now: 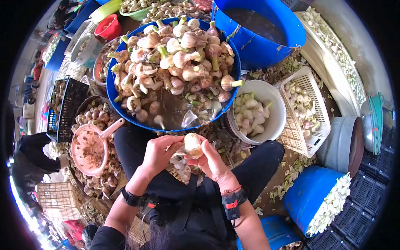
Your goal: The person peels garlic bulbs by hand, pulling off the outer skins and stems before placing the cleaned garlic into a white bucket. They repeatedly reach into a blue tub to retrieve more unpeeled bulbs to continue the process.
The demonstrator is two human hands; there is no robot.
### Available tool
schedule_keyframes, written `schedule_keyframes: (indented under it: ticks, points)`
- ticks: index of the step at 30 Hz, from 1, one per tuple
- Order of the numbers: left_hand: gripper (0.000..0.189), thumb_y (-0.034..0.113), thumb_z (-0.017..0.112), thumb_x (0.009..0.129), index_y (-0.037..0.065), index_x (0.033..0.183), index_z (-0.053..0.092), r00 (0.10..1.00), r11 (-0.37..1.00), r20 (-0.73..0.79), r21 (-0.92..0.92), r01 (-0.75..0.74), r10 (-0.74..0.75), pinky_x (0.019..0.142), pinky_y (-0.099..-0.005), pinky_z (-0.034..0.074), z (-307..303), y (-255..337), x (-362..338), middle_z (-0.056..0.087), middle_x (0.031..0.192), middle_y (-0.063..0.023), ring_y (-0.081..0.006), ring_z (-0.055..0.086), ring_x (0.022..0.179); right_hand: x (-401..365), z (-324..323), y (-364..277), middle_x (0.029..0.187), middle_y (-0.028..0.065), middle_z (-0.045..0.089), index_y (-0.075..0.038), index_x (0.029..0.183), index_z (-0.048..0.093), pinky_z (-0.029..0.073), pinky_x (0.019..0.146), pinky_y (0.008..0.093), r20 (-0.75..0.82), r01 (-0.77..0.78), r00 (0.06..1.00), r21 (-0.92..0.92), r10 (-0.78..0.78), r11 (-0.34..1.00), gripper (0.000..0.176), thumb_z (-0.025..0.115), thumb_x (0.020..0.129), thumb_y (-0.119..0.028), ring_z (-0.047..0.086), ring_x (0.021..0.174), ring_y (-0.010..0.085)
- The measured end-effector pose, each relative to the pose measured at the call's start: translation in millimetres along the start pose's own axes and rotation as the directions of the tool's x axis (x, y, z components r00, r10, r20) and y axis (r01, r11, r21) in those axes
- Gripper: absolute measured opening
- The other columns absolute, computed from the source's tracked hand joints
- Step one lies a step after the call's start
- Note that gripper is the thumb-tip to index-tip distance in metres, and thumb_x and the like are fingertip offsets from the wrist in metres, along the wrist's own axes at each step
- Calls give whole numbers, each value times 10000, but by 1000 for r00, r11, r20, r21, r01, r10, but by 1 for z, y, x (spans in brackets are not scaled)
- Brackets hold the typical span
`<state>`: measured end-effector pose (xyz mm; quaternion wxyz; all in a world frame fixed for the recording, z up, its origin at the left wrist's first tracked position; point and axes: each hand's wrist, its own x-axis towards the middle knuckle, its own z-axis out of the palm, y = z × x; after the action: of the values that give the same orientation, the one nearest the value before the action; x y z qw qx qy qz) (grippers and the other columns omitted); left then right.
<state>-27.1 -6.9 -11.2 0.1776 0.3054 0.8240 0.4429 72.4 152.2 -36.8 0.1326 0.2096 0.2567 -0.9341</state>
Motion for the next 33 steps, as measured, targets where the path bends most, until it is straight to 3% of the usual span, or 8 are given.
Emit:
schedule_keyframes:
  ticks: [5, 7, 12, 16, 19, 22, 28, 33]
  points:
    - [142, 92, 648, 785, 20, 908, 639, 989, 987, -109, 138, -88, 104, 595, -296, 508, 17, -9, -7, 655, 792, -115, -218, 636, 621, 4, -13, 5, 1119, 21, 508, -73, 1282, 403, 474, 824, 266, 40, 61, 998, -270, -52, 961, 673, 706, 765, -378, 512, 1013, 98]
    - [143, 103, 649, 800, 22, 916, 638, 928, 905, 18, -216, 367, -373, 573, -264, 484, 21, -21, -5, 638, 725, -65, -109, 582, 576, 1, -2, 4, 1132, 23, 497, -52, 1325, 365, 462, 847, 257, 85, 85, 995, -435, -53, 897, 740, 705, 693, -230, 509, 1018, 105]
    - [237, 178, 621, 879, -27, 993, 590, 903, 788, 294, -450, 420, -313, 689, -201, 425, 12, -23, -9, 598, 879, 5, -42, 510, 808, -4, 0, 6, 1193, 28, 475, -57, 1360, 324, 415, 919, 272, 36, 113, 993, -91, -110, 989, 776, 705, 711, -245, 484, 1081, 120]
    - [183, 154, 613, 881, -12, 951, 639, 786, 527, 444, -583, 619, -431, 619, -207, 440, 8, -19, -6, 621, 778, 4, -40, 523, 675, 7, -27, 4, 1331, 86, 380, -52, 1403, 233, 343, 1015, 338, 61, 129, 992, -396, -114, 909, 791, 667, 752, -167, 395, 1229, 194]
    - [140, 129, 605, 879, -6, 874, 641, 846, 529, 277, -680, 507, -456, 582, -207, 411, 26, -27, -1, 595, 722, 26, -26, 489, 669, 7, -17, 0, 1428, 185, 206, -48, 1428, 171, 255, 1073, 377, 194, 317, 850, -931, -489, 181, 900, 695, 699, -113, 248, 1330, 304]
    - [95, 88, 607, 851, -4, 871, 614, 931, 813, 122, -456, 361, -345, 589, -226, 412, 34, -16, 3, 578, 715, 26, -46, 477, 663, 7, -7, 9, 1432, 196, 203, -43, 1411, 257, 245, 1076, 385, 370, 375, 812, -923, -452, -83, 918, 762, 700, -333, 241, 1332, 326]
    - [125, 123, 610, 868, 0, 849, 594, 935, 589, 224, -729, 348, -275, 607, -202, 407, 43, -11, 1, 559, 749, 41, -36, 471, 694, 24, -10, 25, 1252, 140, 482, 1, 1261, 478, 366, 967, 335, -63, 347, 780, -784, -623, 515, 542, 527, 912, -410, 477, 1142, 225]
    - [155, 141, 654, 834, 8, 896, 606, 965, 889, 161, -381, 252, -205, 625, -267, 451, 36, -10, -13, 604, 746, -53, -105, 536, 683, 41, -53, 5, 904, 104, 605, -22, 1014, 569, 504, 730, 322, -583, 190, 805, 78, -109, 979, 517, 339, 919, -476, 588, 800, 222]
